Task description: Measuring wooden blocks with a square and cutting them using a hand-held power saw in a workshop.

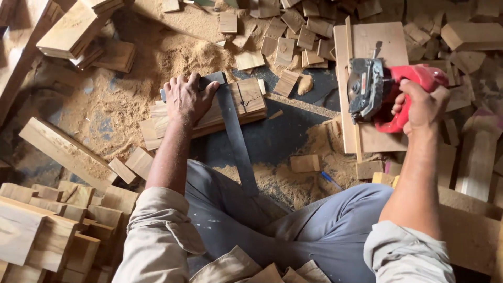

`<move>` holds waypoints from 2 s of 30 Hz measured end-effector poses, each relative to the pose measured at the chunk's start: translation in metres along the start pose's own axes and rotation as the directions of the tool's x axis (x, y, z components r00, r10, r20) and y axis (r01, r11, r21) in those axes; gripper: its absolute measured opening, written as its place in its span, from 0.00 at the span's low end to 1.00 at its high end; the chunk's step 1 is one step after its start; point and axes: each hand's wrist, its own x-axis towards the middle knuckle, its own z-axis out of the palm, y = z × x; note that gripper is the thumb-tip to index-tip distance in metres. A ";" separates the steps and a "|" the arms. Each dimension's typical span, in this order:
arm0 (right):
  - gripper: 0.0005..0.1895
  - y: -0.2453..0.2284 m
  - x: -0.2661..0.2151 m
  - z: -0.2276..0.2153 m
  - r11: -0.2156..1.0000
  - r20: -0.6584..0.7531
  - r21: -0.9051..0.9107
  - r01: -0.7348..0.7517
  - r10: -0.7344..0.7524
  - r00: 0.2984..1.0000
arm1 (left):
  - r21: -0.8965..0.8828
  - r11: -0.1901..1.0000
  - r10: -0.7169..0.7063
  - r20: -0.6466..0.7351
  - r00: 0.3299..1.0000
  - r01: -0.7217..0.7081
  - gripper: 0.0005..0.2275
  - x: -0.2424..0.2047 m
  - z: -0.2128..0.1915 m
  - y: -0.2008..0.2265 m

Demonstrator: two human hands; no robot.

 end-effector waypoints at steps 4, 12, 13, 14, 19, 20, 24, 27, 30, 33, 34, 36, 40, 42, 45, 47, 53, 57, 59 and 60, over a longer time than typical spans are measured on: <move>0.09 -0.003 0.000 0.004 0.996 -0.026 -0.030 0.086 -0.087 0.996 | 0.004 1.000 -0.006 -0.039 0.999 0.006 0.29 0.002 0.003 0.001; 0.32 0.002 -0.027 0.055 0.413 0.065 -0.740 0.532 -0.742 0.667 | -0.020 1.000 0.000 -0.074 0.997 -0.001 0.30 -0.001 -0.001 -0.001; 0.43 -0.014 -0.043 0.087 0.431 0.106 -0.689 0.582 -0.735 0.670 | -0.018 1.000 0.012 -0.083 0.997 -0.013 0.30 -0.002 -0.001 -0.001; 0.43 -0.009 -0.051 0.118 0.426 0.116 -0.687 0.589 -0.736 0.667 | -0.023 1.000 0.003 -0.085 0.996 -0.005 0.30 -0.003 -0.003 0.001; 0.61 0.004 -0.069 0.252 0.255 0.818 -0.550 0.795 -0.026 0.574 | -0.027 0.999 -0.029 -0.074 0.997 0.027 0.29 -0.003 -0.004 0.000; 0.61 0.013 -0.061 0.262 0.255 0.825 -0.540 0.802 -0.028 0.565 | -0.025 0.999 -0.039 -0.078 0.996 0.038 0.29 -0.003 -0.002 0.000; 0.42 0.014 -0.033 0.296 0.387 0.752 -0.657 0.647 0.280 0.597 | -0.042 0.999 -0.031 -0.085 0.996 0.028 0.30 0.001 0.000 -0.005; 0.20 -0.051 -0.029 0.302 0.473 0.596 -0.779 0.412 0.355 0.720 | -0.052 0.998 -0.022 -0.046 0.999 0.020 0.30 0.001 0.000 -0.005; 0.15 -0.030 0.019 0.276 0.341 0.530 -0.731 0.591 -0.263 0.807 | -0.056 0.998 -0.020 -0.024 1.000 0.018 0.30 -0.001 -0.005 -0.004; 0.14 -0.015 0.006 0.256 0.170 0.436 -0.595 0.786 -0.752 0.493 | -0.055 0.998 -0.028 -0.022 0.999 0.026 0.30 -0.003 -0.009 -0.002; 0.14 -0.020 -0.014 0.252 0.160 0.459 -0.513 0.843 -0.779 0.427 | -0.052 0.998 -0.028 -0.007 1.000 0.027 0.30 -0.003 -0.010 -0.002; 0.07 0.019 -0.046 0.238 0.491 0.481 -0.554 0.672 -0.470 0.740 | -0.065 0.998 -0.029 -0.043 0.999 0.026 0.30 0.001 -0.003 -0.003; 0.19 0.073 -0.168 0.226 0.816 0.601 -0.451 0.362 -0.022 0.799 | -0.165 0.986 -0.012 -0.156 0.988 -0.014 0.29 -0.003 0.007 -0.013; 0.16 0.105 -0.204 0.217 0.902 0.593 -0.429 0.055 0.236 0.770 | -0.151 0.989 -0.033 -0.170 0.985 0.007 0.29 0.001 0.028 -0.012; 0.12 0.109 -0.214 0.225 0.859 0.534 -0.421 -0.292 0.495 0.685 | -0.158 0.987 -0.050 -0.269 0.962 0.008 0.31 0.007 0.049 -0.018; 0.11 0.103 -0.207 0.226 0.851 0.504 -0.416 -0.321 0.509 0.698 | -0.164 0.986 -0.075 -0.353 0.933 0.017 0.32 0.010 0.066 -0.025; 0.08 0.099 -0.170 0.194 0.849 0.591 -0.056 -0.525 0.452 0.668 | 0.047 0.984 0.179 -0.283 0.942 -0.172 0.29 -0.008 0.066 -0.034; 0.14 0.172 -0.085 0.159 0.782 0.622 -0.085 -0.617 0.526 0.581 | 0.204 0.928 0.323 -0.021 0.946 -0.313 0.43 -0.030 0.039 -0.043; 0.15 0.195 -0.057 0.149 0.726 0.659 -0.121 -0.677 0.569 0.492 | 0.245 0.911 0.321 0.076 0.944 -0.330 0.47 -0.024 0.044 -0.050; 0.14 0.194 -0.055 0.148 0.786 0.631 -0.087 -0.612 0.519 0.577 | 0.343 0.885 0.320 0.042 0.946 -0.315 0.44 -0.011 0.062 -0.061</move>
